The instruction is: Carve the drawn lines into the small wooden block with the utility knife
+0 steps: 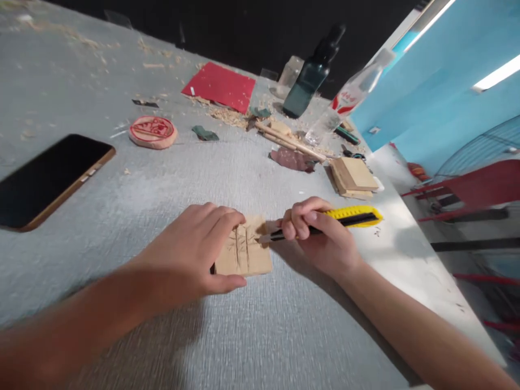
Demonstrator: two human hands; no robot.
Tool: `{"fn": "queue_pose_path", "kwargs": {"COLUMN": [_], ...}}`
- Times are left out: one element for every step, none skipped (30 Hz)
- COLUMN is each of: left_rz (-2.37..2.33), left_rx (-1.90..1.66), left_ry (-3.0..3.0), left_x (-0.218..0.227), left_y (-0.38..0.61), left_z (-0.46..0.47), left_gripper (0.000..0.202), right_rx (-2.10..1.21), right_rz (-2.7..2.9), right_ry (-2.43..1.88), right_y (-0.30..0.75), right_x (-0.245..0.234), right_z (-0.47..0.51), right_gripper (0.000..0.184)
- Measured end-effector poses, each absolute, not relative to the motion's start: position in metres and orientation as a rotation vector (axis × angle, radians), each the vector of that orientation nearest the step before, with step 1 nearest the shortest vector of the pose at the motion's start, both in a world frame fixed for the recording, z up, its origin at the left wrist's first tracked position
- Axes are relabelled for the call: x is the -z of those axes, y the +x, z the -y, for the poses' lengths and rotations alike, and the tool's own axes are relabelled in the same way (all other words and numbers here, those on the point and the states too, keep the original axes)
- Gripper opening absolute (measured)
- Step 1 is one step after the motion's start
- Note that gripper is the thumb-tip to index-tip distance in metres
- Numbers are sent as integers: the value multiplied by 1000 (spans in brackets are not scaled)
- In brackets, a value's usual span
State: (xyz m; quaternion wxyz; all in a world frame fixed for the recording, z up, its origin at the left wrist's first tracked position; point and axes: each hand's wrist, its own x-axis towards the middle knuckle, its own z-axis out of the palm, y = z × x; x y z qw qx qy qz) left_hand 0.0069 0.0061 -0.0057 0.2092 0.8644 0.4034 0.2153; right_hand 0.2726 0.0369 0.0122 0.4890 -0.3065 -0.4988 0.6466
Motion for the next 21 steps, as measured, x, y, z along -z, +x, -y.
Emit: {"fn": "queue_pose_path", "kwargs": {"left_rz": [-1122,-1129,-1134,-1131,-1124,-1115,-1106,-1103,-1110,-1122,-1134,-1144,-1155,-1166,-1175,-1182,-1188,-1191,-1191,-1192,-1191], "left_rx": [-610,-618,-626,-639,-649,-660,-667,-674,-670,-662,-649,-637,-620,-602,-587,-577,-567,-560,-557,-555,-552], "left_ry": [2412,2420,2427,2435,2440,2444,2448,2451,2450,2445,2435,2421,2400,2378,2360,2347,2338,2334,2334,2335,2337], "left_x": [7,9,10,11,12,12,11,11,10,9,8,7,5,4,3,2,2,1,0,0,0], "left_y": [6,5,4,2,1,0,-1,-1,-2,-2,-3,-3,-3,-3,-3,-3,-3,-3,-3,-3,-3], "left_z": [-6,-5,-4,-3,-3,-2,-2,-1,-1,0,0,1,1,1,2,2,2,2,2,1,1], "left_gripper": [82,83,83,84,83,83,82,82,82,83,85,86,87,88,88,87,86,86,85,84,84], "right_rx": [-1533,-1490,-1448,-1415,-1403,-1414,-1446,-1486,-1524,-1556,-1575,-1582,-1583,-1583,-1587,-1591,-1591,-1592,-1591,-1588,-1584], "right_rz": [1223,1236,1250,1261,1271,1277,1279,1275,1266,1256,1256,1271,1296,1323,1348,1368,1376,1371,1352,1315,1266], "right_ry": [-759,-777,-799,-823,-840,-850,-850,-843,-834,-829,-822,-815,-806,-795,-784,-778,-782,-796,-810,-821,-829], "right_y": [274,275,276,277,279,280,281,283,284,285,286,287,287,288,288,289,289,289,289,289,289], "right_x": [-9,-6,-3,-1,0,1,2,2,2,1,1,1,1,1,1,1,1,1,2,2,2], "right_z": [-36,-35,-34,-34,-33,-33,-33,-33,-34,-35,-35,-36,-37,-38,-38,-38,-39,-39,-39,-38,-38], "right_gripper": [16,18,19,19,19,20,20,21,21,21,20,19,18,17,17,16,16,15,14,14,14]}}
